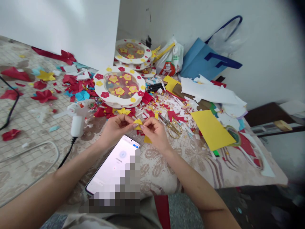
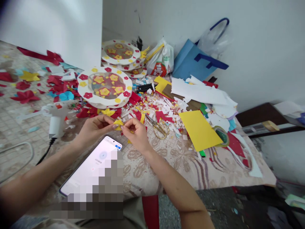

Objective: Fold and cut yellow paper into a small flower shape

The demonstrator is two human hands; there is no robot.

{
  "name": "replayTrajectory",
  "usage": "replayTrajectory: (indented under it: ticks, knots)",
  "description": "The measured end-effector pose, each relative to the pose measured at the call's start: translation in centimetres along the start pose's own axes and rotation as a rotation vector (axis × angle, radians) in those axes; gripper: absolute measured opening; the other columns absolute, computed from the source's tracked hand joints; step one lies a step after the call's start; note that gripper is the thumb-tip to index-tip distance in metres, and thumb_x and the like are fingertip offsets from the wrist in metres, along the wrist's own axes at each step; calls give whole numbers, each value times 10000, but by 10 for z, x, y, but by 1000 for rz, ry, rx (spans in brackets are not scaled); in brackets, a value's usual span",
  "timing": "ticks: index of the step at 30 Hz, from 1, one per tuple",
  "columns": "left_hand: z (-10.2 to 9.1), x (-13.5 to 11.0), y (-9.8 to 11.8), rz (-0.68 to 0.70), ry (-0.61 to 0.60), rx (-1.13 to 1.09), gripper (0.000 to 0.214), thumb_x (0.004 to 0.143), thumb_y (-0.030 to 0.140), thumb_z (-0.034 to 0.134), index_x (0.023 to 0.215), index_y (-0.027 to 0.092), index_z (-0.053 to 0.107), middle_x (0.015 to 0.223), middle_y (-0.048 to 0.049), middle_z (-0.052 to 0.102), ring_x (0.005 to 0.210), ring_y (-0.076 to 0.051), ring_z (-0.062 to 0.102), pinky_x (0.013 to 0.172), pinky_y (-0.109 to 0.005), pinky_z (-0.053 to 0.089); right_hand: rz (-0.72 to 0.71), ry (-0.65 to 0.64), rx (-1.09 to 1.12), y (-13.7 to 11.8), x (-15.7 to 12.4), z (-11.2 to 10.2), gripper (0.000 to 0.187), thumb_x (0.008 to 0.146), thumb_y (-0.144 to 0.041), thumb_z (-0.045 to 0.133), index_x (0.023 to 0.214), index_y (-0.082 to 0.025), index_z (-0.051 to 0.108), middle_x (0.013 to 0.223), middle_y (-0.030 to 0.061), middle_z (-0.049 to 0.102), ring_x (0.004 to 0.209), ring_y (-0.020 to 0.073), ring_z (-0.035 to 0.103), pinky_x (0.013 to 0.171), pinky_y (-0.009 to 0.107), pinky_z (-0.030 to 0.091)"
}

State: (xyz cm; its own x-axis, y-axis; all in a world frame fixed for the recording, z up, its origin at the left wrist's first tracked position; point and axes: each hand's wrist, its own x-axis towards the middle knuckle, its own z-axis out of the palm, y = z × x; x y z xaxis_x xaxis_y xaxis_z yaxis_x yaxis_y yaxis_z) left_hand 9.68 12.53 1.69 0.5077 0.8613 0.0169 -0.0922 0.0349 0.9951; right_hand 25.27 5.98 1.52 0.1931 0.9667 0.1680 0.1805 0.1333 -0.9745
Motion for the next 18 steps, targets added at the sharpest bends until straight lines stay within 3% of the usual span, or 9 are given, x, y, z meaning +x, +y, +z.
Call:
replayTrajectory:
  ticks: [9,14,18]
  knots:
    - [0,-1,-1,12,-8,1,223,665,329,766,691,156,628,722,-25,659,678,-141,608,652,-255,484,3,-51,27,1,1,0,171,765,-265,620,671,-201,493,751,-12,547,682,118,516,608,250,418]
    - [0,-1,1,14,40,32,232,633,319,785,663,154,623,673,-12,638,618,-126,579,591,-243,458,72,-93,89,1,1,-1,171,771,-323,644,730,-203,528,694,-29,539,624,111,514,587,248,426]
    - [-1,0,-2,18,46,31,246,628,306,792,696,155,609,684,-5,634,620,-117,577,582,-232,452,40,-84,59,1,1,-1,190,776,-324,647,699,-199,527,676,-30,538,625,108,505,578,241,412]
